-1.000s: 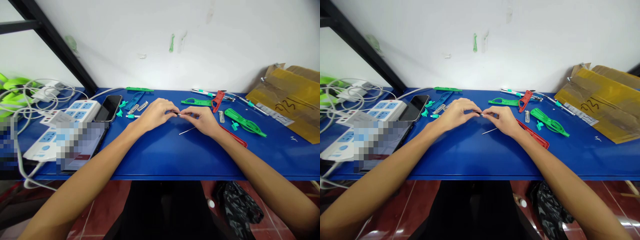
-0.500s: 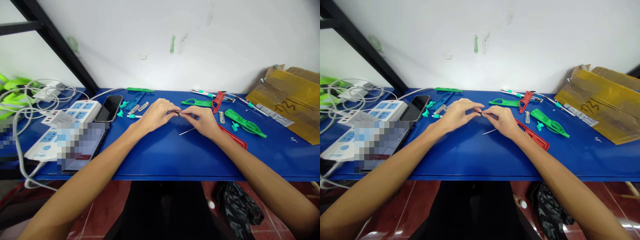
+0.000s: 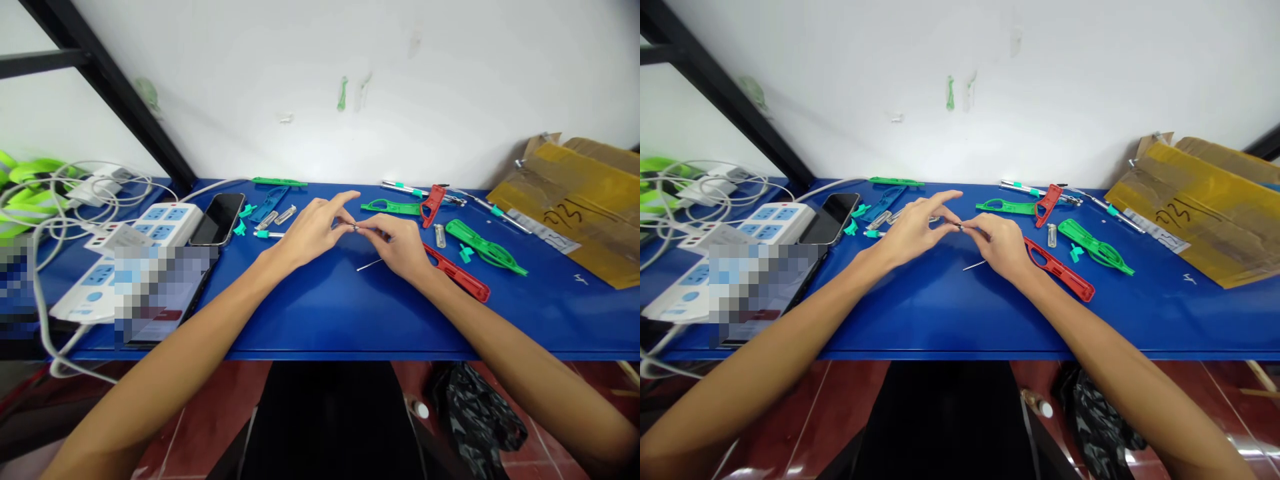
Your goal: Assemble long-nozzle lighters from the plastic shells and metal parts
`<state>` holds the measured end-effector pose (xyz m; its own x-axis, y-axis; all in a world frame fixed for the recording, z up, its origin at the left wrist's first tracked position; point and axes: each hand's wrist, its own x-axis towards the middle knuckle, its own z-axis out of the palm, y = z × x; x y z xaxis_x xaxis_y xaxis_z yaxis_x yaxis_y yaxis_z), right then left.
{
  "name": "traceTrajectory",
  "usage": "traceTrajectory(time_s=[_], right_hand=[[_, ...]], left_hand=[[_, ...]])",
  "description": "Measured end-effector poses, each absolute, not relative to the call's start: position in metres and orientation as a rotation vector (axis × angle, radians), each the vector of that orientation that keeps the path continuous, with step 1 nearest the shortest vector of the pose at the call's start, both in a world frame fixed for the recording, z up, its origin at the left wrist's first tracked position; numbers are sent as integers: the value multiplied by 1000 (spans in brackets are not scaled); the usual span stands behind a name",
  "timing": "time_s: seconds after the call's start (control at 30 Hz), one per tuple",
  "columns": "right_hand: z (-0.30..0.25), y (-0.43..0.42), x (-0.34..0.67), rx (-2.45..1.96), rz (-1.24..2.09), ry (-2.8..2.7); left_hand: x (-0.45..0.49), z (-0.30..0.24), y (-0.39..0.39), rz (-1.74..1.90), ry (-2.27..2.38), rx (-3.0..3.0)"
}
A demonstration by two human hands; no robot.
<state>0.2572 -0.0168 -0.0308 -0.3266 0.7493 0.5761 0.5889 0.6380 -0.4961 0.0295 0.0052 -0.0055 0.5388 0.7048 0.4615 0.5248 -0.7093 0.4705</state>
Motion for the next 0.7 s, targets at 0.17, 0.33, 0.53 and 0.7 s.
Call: traceTrajectory(time_s=[0.17, 0.33, 0.53, 0.7], right_hand=[[-31, -13, 259, -1196, 215, -2255], [-34, -9, 263, -1184, 244, -2347], [-37, -6, 264, -1182, 308, -2348], [-35, -8, 259, -1117, 337, -2367]], left_hand=[[20, -9, 17, 709, 904, 2559], [-21, 12, 31, 736, 1022, 2503], [-55, 19, 29, 312, 1103, 2589], [-47, 2, 30, 239, 1036, 2516]])
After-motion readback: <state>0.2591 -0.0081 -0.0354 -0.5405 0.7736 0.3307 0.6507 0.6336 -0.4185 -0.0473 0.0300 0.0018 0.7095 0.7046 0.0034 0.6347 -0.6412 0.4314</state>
